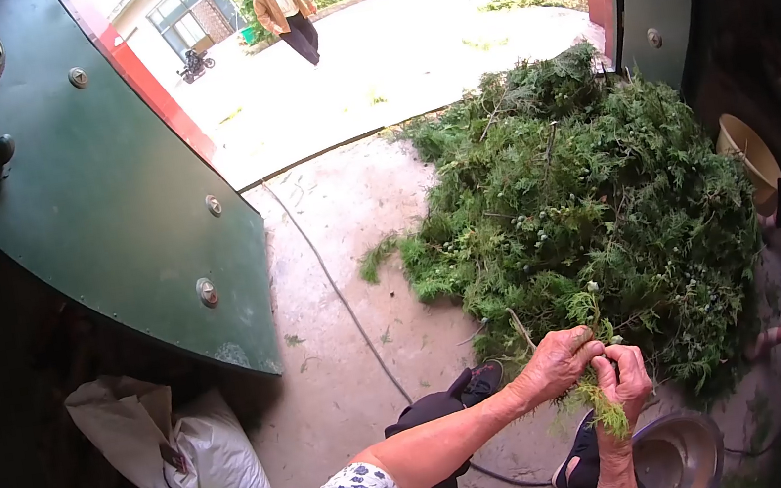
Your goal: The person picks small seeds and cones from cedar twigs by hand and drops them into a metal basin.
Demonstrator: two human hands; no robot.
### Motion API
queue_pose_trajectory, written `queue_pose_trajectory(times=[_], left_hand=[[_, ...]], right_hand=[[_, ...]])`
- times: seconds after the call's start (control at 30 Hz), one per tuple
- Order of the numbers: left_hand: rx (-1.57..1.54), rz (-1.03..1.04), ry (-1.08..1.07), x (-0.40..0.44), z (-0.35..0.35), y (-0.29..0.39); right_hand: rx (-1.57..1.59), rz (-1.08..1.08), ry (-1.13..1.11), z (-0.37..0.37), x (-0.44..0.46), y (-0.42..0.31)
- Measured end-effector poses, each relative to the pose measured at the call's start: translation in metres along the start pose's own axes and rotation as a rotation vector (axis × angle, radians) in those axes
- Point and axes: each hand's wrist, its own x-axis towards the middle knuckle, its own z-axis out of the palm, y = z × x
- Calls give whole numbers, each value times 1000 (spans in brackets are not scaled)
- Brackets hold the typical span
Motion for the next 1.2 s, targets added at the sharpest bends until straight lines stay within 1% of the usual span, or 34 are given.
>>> queue_pose_trajectory(times=[0.03, 0.1, 0.17, 0.2, 0.3, 0.33, 0.37, 0.4, 0.47, 0.5, 0.6, 0.63, 0.67, 0.73, 0.77, 0.83, 0.87, 0.93, 0.97, 1.03, 1.07, 1.13, 1.17, 1.2], left_hand=[[-1, 0, 0, 0, -3, 2], [-580, -281, -204, 1, -11, 8], [-609, -260, -214, 1, -13, 9], [-638, -238, -227, 2, -15, 11], [-589, -222, -251, 0, -23, 16], [-569, -208, -257, -1, -24, 17], [-403, -120, -261, 2, -24, 13], [-402, -118, -264, 2, -22, 11], [-329, -188, -309, 1, -22, 10], [-305, -193, -320, 0, -24, 15], [-267, -140, -356, 0, -26, 16], [-166, -16, -363, 1, -27, 17], [-165, -14, -365, 1, -27, 17], [-243, -113, -350, 0, -25, 16], [-243, -114, -350, 0, -23, 15], [-220, -39, -279, -1, -18, 13], [-221, -41, -280, -2, -16, 12], [-162, 130, -240, -3, -15, 6], [-162, 129, -242, -3, -11, -1], [116, 419, -116, -3, -2, -16], [116, 418, -117, -5, -2, -11], [-551, -238, -231, -8, -5, 9], [-550, -238, -232, -8, -7, 14], [-580, -268, -252, -8, -8, 17]], right_hand=[[56, 36, 15, 2, -1, 6], [114, 69, 29, 3, 0, 8], [461, 346, 4, 1, 1, 4], [461, 346, 4, 0, 1, 2], [433, 336, -32, -3, 2, 0], [417, 299, -38, -2, 2, 4], [401, 262, -42, -2, 1, 7], [401, 262, -37, -3, 2, 8], [166, 51, -52, -5, 2, 10], [190, 84, -58, -7, 3, 5], [173, 60, -75, -8, 3, 5], [173, 91, -79, -9, 3, 1], [173, 90, -76, -9, 2, 0], [180, 145, -77, -9, 2, -1], [180, 145, -77, -9, 2, 0], [142, 23, -26, -8, 2, 3], [141, 25, -27, -7, 1, 4], [76, -39, 34, -4, 0, 5], [76, -38, 35, -4, 1, 5], [48, -108, 81, -3, 2, 3], [48, -107, 81, -3, 1, 1], [347, 192, 22, -6, -1, -2], [348, 192, 23, -5, -2, 2], [580, 351, 19, -3, -3, 9]])
